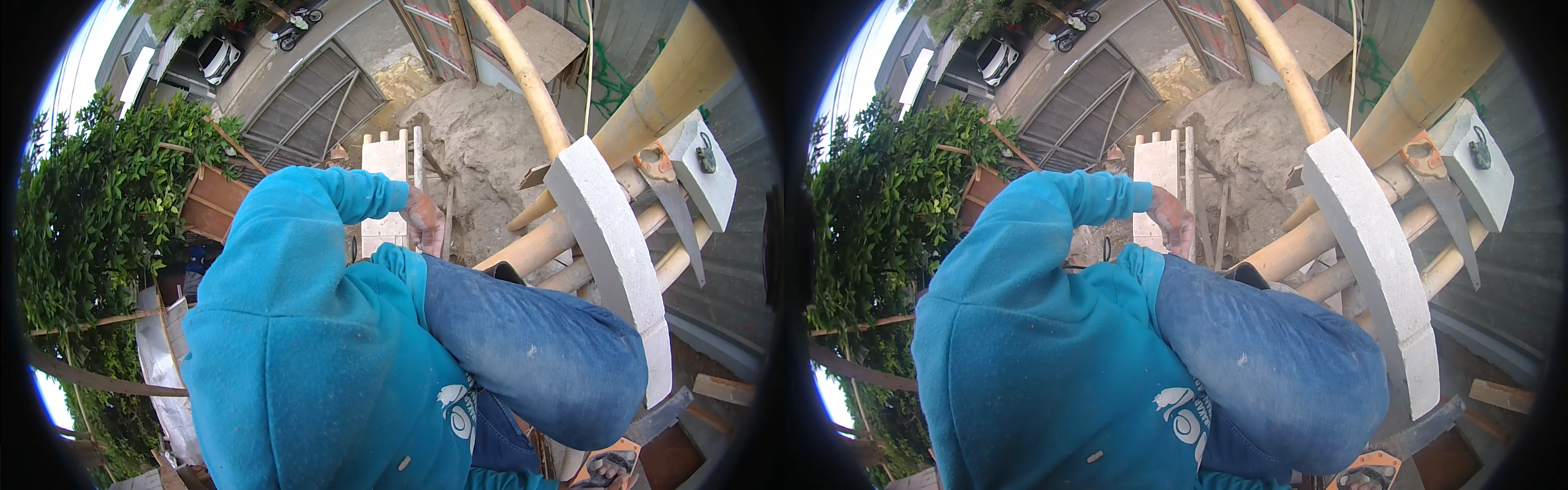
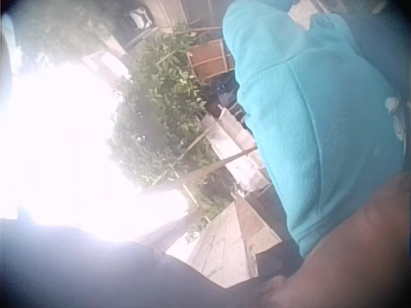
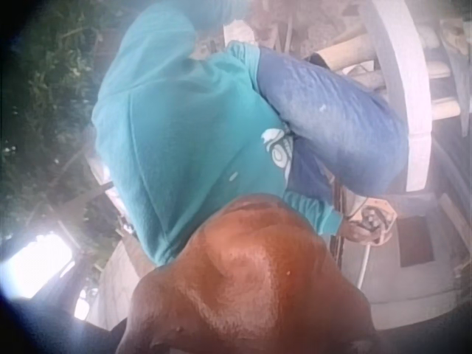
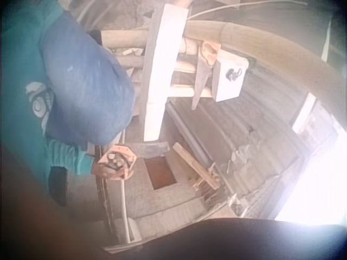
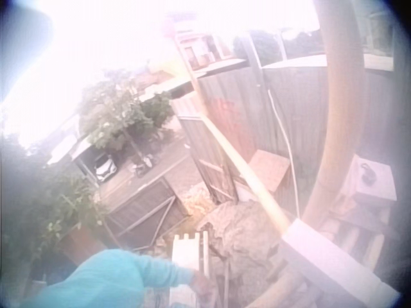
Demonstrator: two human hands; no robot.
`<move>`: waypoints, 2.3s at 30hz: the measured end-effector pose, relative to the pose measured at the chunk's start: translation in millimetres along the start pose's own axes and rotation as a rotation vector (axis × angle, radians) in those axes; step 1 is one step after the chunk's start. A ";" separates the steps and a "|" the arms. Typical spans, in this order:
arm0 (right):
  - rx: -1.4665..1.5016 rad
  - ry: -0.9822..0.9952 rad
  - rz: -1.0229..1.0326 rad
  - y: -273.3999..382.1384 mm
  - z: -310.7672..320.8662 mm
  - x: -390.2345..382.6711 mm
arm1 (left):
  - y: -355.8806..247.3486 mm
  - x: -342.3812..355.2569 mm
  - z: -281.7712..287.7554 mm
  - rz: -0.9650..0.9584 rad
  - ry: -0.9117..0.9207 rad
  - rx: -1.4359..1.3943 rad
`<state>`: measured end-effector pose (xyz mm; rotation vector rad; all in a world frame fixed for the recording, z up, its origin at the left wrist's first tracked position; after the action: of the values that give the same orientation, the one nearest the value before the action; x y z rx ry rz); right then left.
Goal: The person uses a hand saw to cut a white wooden plank positioned on a bamboo scaffold. They hold the plank with one hand and saw with the other, repeatedly adjusting the plank's position to continue cutting.
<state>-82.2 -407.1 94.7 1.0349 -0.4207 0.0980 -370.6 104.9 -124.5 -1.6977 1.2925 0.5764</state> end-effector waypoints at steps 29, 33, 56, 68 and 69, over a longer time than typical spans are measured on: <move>-0.012 -0.002 -0.032 -8.8 1.8 1.2 | 32.0 14.8 -22.7 -0.249 -0.294 -0.067; -0.019 -0.008 -0.046 -10.1 6.9 -0.5 | 23.3 6.1 -31.4 -0.234 -0.324 -0.057; -0.063 -0.127 -0.317 -6.9 30.5 -3.5 | -231.7 -32.5 15.5 -0.936 -0.956 -0.228; 0.133 -0.157 -0.418 6.6 29.9 -12.8 | -286.0 -21.6 -4.5 -1.064 -1.367 0.651; 0.203 -0.155 -0.420 13.6 24.1 -11.2 | -296.2 -23.8 -21.6 -1.111 -1.374 0.831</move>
<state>-103.2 -419.3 112.1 1.3162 -0.3293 -0.3226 -107.6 113.4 15.2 -0.6942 -0.4343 0.2778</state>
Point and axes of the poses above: each hand's wrist, its own x-axis towards the middle knuckle, its own z-axis out of the back of the hand, y = z × x, the point moved 3 cm from there along x, towards the middle knuckle, and after that the axes turned 5 degrees about -x, right-handed, at the moved point
